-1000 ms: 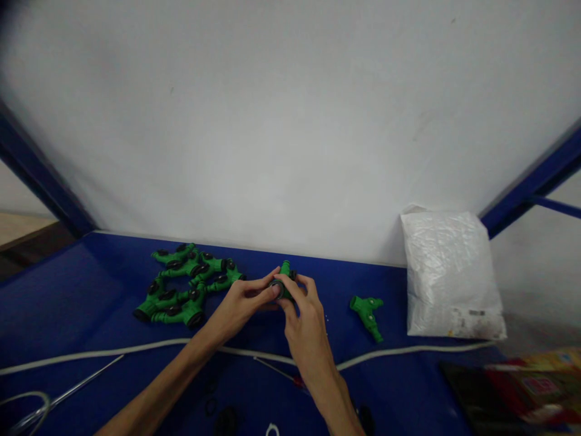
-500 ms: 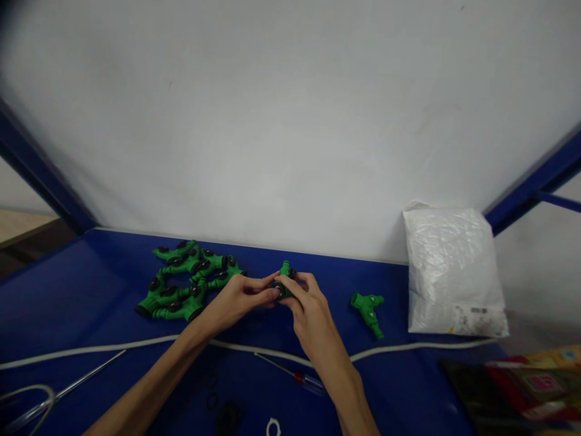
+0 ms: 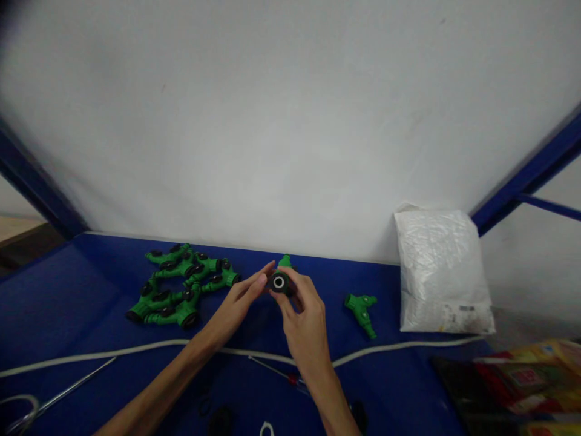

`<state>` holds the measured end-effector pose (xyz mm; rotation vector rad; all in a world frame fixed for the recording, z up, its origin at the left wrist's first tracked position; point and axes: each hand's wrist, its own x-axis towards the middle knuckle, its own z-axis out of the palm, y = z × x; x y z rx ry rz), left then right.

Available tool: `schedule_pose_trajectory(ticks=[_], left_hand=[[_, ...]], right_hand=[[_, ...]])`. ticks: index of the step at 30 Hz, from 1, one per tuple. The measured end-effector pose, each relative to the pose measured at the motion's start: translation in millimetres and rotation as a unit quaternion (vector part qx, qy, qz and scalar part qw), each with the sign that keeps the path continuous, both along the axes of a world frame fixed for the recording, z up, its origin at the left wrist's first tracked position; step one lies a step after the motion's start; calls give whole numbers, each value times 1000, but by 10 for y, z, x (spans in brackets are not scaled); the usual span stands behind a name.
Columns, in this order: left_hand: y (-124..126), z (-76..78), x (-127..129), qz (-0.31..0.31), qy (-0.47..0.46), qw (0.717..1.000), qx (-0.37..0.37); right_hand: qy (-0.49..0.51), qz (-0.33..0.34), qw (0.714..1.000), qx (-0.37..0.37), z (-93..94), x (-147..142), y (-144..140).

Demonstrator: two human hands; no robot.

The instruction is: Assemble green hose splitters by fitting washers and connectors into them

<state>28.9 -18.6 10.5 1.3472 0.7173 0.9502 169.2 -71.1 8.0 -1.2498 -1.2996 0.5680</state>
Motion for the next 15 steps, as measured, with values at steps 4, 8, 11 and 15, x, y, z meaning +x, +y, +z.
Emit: schedule_pose_trajectory(ticks=[4, 8, 11, 15], left_hand=[[-24, -153, 8, -35, -22, 999, -30], [31, -224, -51, -2, -49, 997, -52], [88, -179, -102, -8, -46, 996, -73], [141, -110, -147, -15, -39, 994, -99]], right_hand=[[35, 36, 999, -9, -33, -100, -35], [48, 117, 991, -37, 29, -110, -78], [56, 144, 986, -60, 105, -99, -107], [53, 170, 982, -68, 133, -101, -114]])
